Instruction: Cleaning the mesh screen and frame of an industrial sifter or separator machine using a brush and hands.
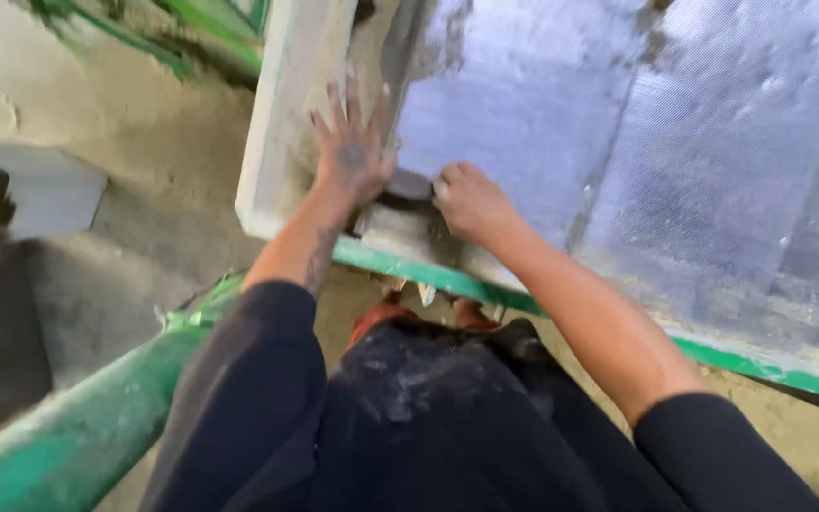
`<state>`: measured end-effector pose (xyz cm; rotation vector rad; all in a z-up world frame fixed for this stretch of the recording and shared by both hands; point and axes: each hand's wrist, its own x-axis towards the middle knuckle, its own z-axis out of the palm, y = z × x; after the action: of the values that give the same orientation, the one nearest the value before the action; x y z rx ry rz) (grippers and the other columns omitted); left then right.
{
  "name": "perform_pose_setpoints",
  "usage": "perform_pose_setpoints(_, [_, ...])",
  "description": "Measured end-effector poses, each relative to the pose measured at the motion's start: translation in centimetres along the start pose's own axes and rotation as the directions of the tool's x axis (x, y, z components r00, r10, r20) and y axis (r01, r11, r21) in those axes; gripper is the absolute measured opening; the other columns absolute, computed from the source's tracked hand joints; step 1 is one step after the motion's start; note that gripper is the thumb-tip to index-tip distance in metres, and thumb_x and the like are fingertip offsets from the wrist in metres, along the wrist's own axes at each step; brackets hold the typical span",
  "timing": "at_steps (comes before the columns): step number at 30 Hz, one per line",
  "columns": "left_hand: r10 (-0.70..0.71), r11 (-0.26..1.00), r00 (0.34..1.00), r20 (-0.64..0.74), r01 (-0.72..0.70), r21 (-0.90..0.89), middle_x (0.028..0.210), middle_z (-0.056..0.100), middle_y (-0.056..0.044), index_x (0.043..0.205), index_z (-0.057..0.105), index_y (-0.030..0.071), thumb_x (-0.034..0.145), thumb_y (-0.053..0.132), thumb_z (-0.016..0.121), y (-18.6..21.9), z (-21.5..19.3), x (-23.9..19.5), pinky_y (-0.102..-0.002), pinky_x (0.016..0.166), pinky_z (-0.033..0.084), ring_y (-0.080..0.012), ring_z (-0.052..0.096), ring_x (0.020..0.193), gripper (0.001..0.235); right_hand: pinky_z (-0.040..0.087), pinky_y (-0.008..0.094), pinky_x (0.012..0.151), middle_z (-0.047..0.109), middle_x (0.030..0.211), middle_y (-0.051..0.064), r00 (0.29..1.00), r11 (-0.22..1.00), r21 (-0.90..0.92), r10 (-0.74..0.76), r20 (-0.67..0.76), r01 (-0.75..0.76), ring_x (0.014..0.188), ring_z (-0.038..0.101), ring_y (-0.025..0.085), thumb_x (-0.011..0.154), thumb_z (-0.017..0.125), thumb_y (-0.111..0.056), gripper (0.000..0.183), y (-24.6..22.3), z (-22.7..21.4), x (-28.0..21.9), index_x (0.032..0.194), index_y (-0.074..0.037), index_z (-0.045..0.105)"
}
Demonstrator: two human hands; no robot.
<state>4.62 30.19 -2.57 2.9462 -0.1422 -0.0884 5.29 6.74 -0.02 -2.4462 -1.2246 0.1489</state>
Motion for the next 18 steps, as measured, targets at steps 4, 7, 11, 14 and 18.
perform_pose_setpoints(4, [0.060,0.997,0.993,0.100,-0.054,-0.058,0.165,0.007,-0.032,0.162,0.032,0.018,0.079,0.055,0.063,10.0,2.9,-1.1,-0.081,0.112,0.016,-0.0547,0.008,0.152,0.096,0.051,0.048,0.086,0.062,0.107,0.022,0.966,0.991,0.027,0.118,0.228,-0.128,0.103,0.060,0.042,0.088,0.063,-0.014,0.019,1.6,-3.9,-11.2,0.100,0.001,0.064])
perform_pose_setpoints(7, [0.076,0.976,0.988,0.132,-0.047,-0.210,0.166,0.008,-0.030,0.161,0.031,0.022,0.076,0.054,0.063,18.8,3.0,-0.4,-0.079,0.111,0.017,-0.0513,0.010,0.153,0.096,0.051,0.048,0.090,0.062,0.108,0.020,0.902,0.972,-0.072,0.235,0.363,-0.224,0.107,0.059,0.041,0.084,0.058,-0.009,0.030,4.4,-9.3,-18.1,0.112,-0.002,0.064])
perform_pose_setpoints(11, [0.213,0.923,0.964,0.160,-0.145,-0.356,0.168,0.002,-0.030,0.164,0.020,0.018,0.082,0.058,0.064,27.3,3.8,-0.7,-0.080,0.110,0.020,-0.0543,0.002,0.153,0.102,0.053,0.046,0.086,0.064,0.103,0.013,0.824,0.945,-0.179,0.326,0.463,-0.273,0.101,0.062,0.037,0.082,0.069,-0.024,0.025,6.0,-13.7,-23.3,0.100,-0.007,0.064])
perform_pose_setpoints(14, [0.205,0.911,0.964,0.168,-0.126,-0.392,0.167,-0.003,-0.032,0.165,0.018,0.017,0.084,0.059,0.063,24.1,3.7,-2.2,-0.083,0.107,0.016,-0.0584,-0.002,0.152,0.102,0.053,0.047,0.082,0.064,0.101,0.014,0.884,0.978,-0.081,0.210,0.418,-0.193,0.097,0.063,0.038,0.082,0.070,-0.025,0.026,4.7,-12.9,-21.0,0.098,-0.005,0.064])
perform_pose_setpoints(18, [0.034,0.958,0.953,0.301,0.054,-0.280,0.164,-0.008,-0.038,0.164,0.021,0.013,0.095,0.070,0.050,12.1,1.9,-3.5,-0.088,0.109,0.009,-0.0572,-0.004,0.154,0.093,0.053,0.049,0.079,0.066,0.100,0.017,0.944,0.995,0.063,0.053,0.326,-0.078,0.093,0.063,0.040,0.087,0.066,-0.019,0.023,4.1,-5.6,-12.3,0.105,-0.004,0.067])
